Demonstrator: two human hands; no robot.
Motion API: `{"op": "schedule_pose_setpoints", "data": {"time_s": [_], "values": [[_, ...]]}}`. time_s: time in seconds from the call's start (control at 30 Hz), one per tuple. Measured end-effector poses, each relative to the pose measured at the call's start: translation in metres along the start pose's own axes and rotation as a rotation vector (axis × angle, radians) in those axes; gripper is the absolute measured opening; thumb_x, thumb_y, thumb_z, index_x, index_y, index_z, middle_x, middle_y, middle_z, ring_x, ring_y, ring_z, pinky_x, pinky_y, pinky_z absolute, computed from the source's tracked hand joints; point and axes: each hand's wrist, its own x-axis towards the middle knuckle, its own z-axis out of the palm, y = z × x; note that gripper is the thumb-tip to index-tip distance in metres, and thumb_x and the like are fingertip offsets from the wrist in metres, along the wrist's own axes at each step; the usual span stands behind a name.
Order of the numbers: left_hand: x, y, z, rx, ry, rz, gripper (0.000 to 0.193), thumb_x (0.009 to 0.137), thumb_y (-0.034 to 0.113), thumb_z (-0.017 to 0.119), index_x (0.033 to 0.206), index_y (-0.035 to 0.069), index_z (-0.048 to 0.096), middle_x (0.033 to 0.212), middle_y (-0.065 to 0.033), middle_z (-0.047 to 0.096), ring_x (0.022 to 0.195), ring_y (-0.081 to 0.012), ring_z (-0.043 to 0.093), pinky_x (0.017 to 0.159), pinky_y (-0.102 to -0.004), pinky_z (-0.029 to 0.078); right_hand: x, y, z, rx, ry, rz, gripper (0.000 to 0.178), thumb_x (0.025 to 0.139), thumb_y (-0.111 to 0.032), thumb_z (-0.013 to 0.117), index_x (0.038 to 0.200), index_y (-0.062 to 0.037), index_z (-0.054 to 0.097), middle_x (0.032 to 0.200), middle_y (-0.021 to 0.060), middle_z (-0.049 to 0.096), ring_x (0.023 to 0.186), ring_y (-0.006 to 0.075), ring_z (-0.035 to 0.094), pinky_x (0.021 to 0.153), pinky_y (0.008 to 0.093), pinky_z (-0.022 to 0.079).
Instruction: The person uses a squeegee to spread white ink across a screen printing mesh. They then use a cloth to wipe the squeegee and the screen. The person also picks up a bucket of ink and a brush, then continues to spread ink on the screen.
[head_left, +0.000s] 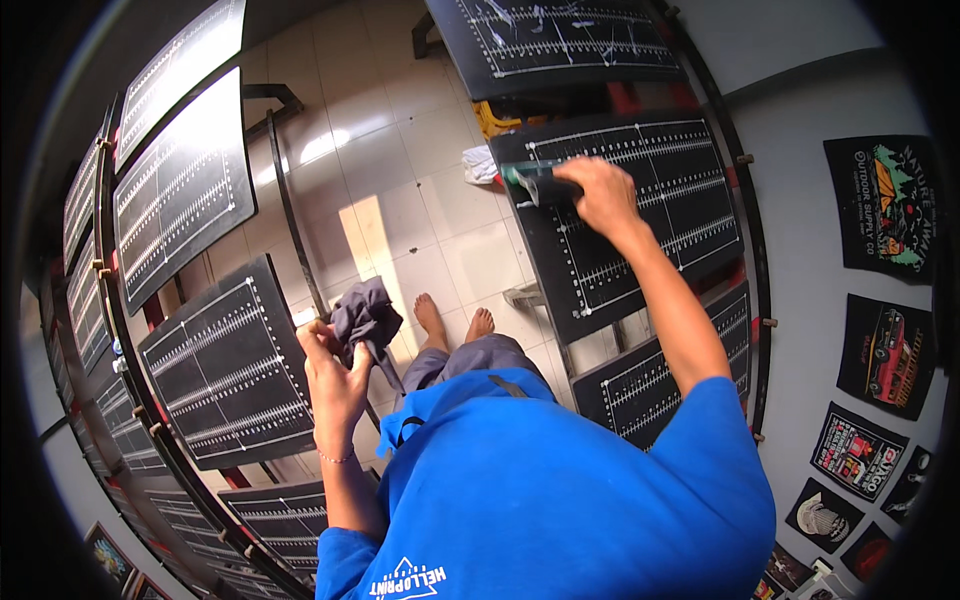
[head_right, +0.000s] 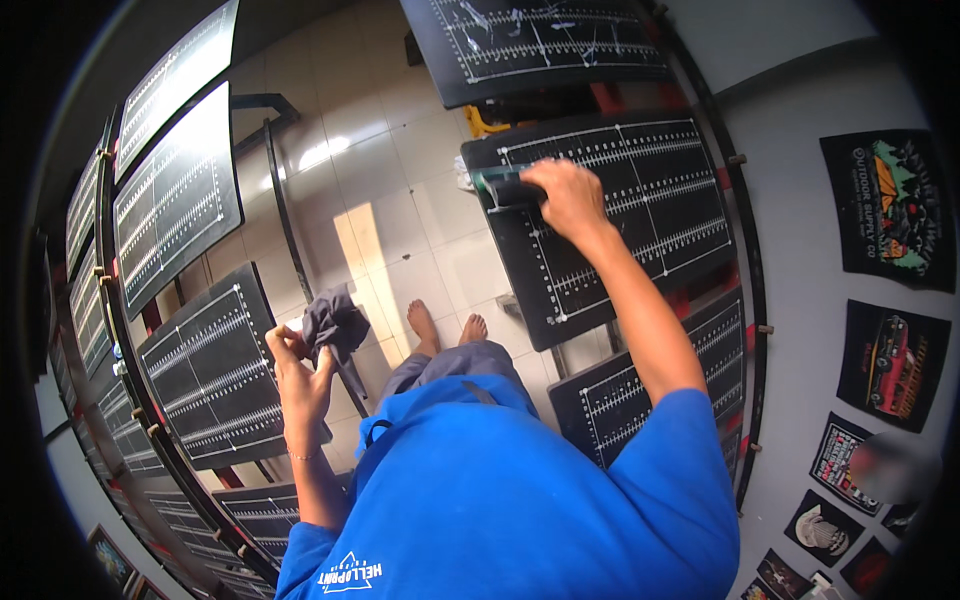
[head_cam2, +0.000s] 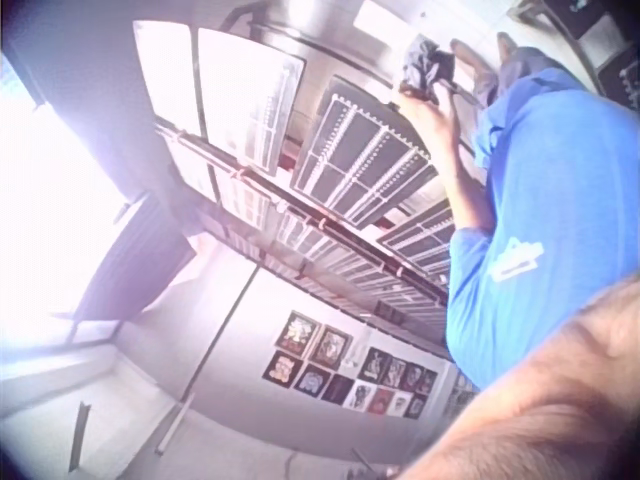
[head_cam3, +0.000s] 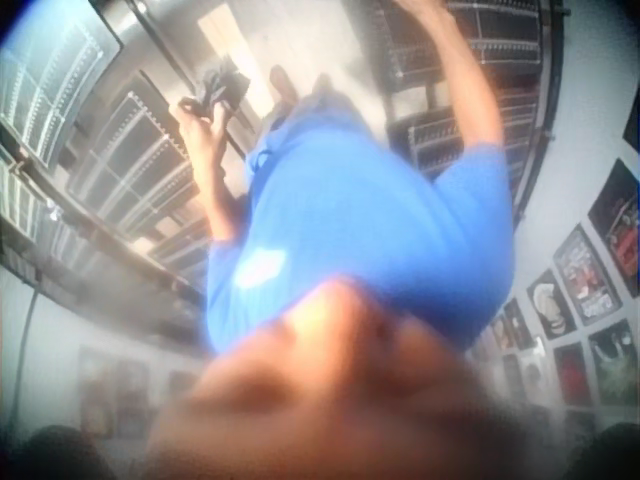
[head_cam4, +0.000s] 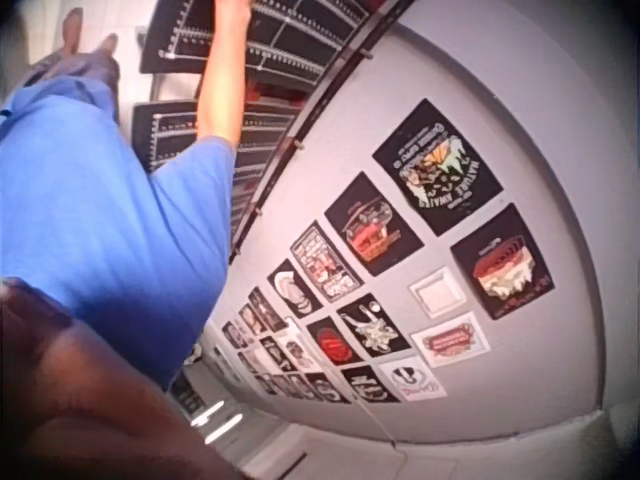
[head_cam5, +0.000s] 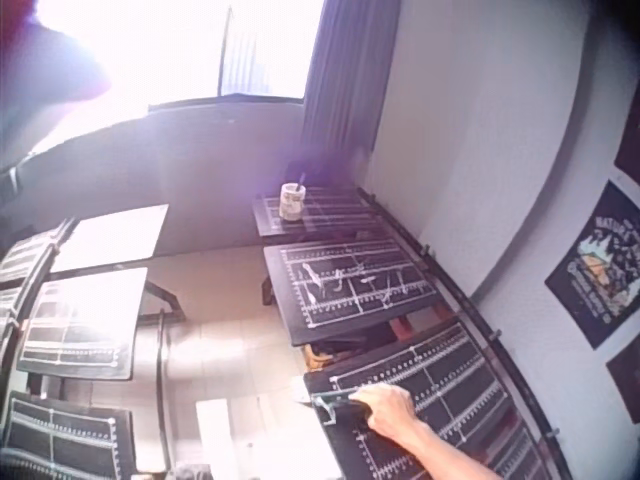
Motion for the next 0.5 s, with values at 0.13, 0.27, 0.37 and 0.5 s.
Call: {"op": "schedule_pose_setpoints", "data": {"time_s": [0.13,0.27,0.37,0.5], "values": [[-0.012,0.013,0.020,0.026,-0.080,0.088,0.043,0.085,0.003,0.069,0.115,0.002,0.037,0.084,-0.0106,0.049,0.071,-0.0206,0.052,0.067,-0.0344,0.046,0.030,0.022,0.015,-0.073,0.016,-0.021,0.034,0.076,0.004,0.062,0.101,-0.0148,0.075,0.102,0.0011,0.072,0.095,0.0261,0.067,0.083,0.0392,0.054],[-0.021,0.004,0.031,0.054,-0.069,0.080,0.043,0.085,0.005,0.068,0.115,0.002,0.037,0.078,-0.0115,0.050,0.066,-0.0222,0.053,0.064,-0.0354,0.047,-0.023,0.014,0.008,-0.016,-0.019,-0.105,0.037,0.074,0.007,0.060,0.101,-0.0131,0.074,0.104,0.0016,0.072,0.096,0.0251,0.067,0.082,0.0394,0.051],[-0.024,-0.003,0.039,0.111,-0.102,0.071,0.042,0.086,0.006,0.067,0.115,0.002,0.037,0.079,-0.0144,0.052,0.068,-0.0239,0.054,0.065,-0.0351,0.048,-0.094,0.002,-0.007,0.003,-0.040,-0.154,0.039,0.071,0.007,0.060,0.104,-0.0094,0.074,0.104,0.0048,0.071,0.104,0.0229,0.066,0.085,0.0369,0.049],[-0.024,0.006,0.052,0.089,-0.118,0.108,0.040,0.087,0.007,0.065,0.115,0.001,0.037,0.083,-0.0175,0.053,0.071,-0.0272,0.056,0.070,-0.0361,0.049,-0.161,-0.012,-0.032,0.022,-0.117,-0.145,0.037,0.071,0.005,0.062,0.103,-0.0103,0.073,0.102,0.0022,0.070,0.098,0.0220,0.065,0.085,0.0362,0.049]]}}
